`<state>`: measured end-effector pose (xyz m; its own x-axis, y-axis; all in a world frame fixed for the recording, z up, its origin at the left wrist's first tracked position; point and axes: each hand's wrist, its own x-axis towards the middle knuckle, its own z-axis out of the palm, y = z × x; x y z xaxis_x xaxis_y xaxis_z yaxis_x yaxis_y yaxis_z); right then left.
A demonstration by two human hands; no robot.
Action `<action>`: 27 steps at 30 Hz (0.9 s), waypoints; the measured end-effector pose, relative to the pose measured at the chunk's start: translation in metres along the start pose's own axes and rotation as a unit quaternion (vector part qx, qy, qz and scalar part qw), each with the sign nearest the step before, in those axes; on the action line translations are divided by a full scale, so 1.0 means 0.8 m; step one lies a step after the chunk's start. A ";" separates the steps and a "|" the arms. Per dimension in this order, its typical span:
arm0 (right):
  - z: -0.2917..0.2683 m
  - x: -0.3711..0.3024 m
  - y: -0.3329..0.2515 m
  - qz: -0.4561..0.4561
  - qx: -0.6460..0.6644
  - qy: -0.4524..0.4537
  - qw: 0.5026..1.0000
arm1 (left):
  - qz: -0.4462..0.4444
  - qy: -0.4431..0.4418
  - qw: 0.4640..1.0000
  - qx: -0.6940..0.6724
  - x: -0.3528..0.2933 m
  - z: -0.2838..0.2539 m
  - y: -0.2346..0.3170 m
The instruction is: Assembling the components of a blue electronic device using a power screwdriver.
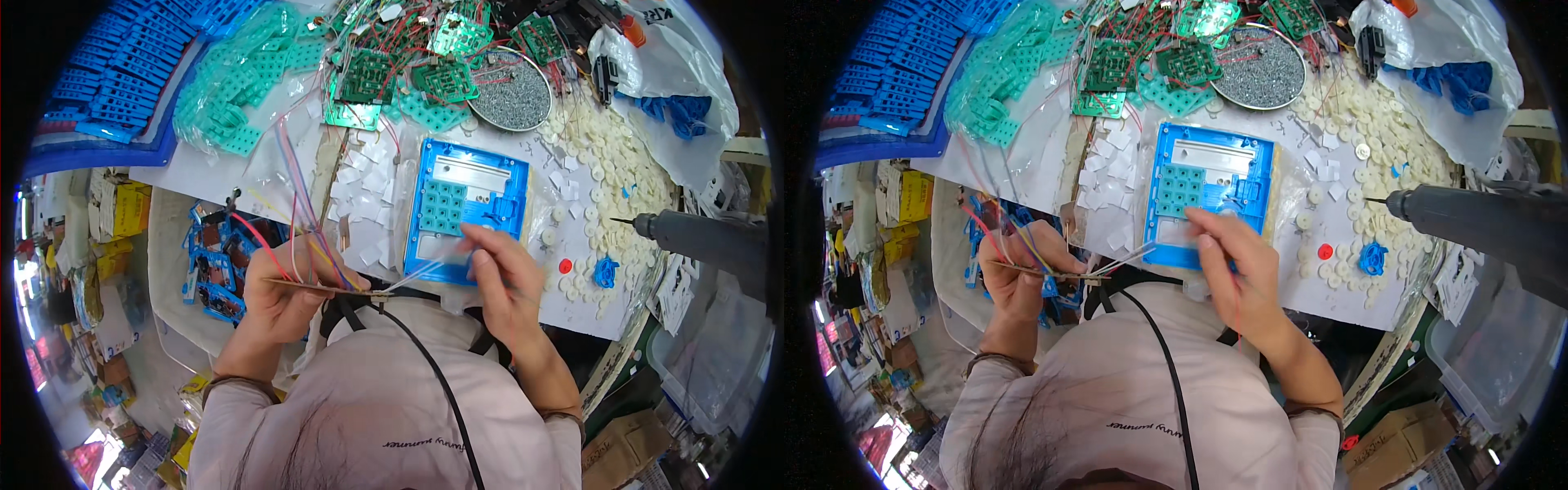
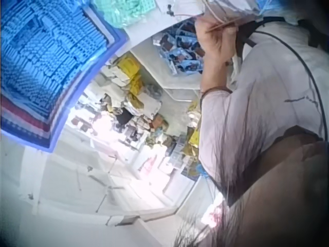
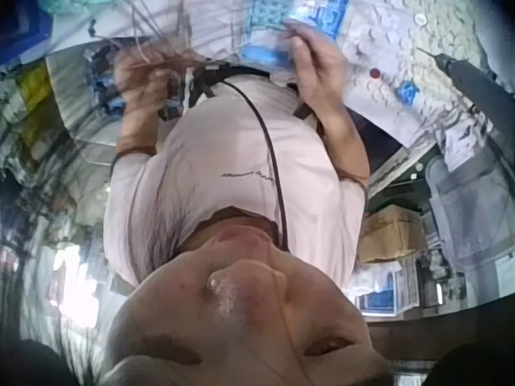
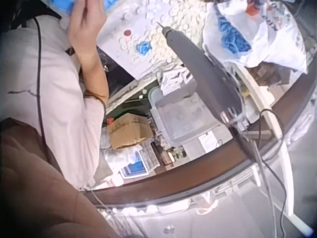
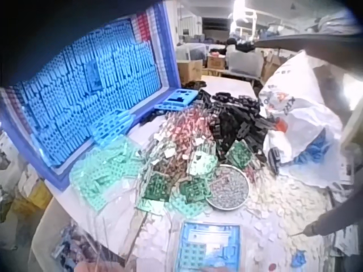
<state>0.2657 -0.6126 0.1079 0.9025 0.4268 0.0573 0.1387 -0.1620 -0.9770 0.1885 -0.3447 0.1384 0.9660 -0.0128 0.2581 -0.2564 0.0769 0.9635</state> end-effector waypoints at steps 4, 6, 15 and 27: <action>0.010 0.016 0.004 -0.149 -0.313 -0.035 0.937 | -0.013 0.032 0.998 -0.046 -0.024 0.004 -0.020; 0.018 0.025 0.007 -0.177 -0.348 -0.071 0.918 | -0.002 0.027 0.999 -0.033 -0.029 0.000 -0.026; 0.015 0.033 -0.018 -0.194 -0.468 -0.167 0.845 | -0.071 0.087 0.993 0.026 -0.037 0.001 -0.026; -0.156 -0.039 -0.060 -0.026 -0.021 -0.294 0.955 | -0.078 -0.203 0.976 0.007 0.005 0.010 0.014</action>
<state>0.2818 -0.7294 0.1784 0.5103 0.8594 -0.0328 0.2044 -0.1582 -0.9660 0.1889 -0.3523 0.1504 0.9022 -0.4167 0.1115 -0.1097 0.0283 0.9936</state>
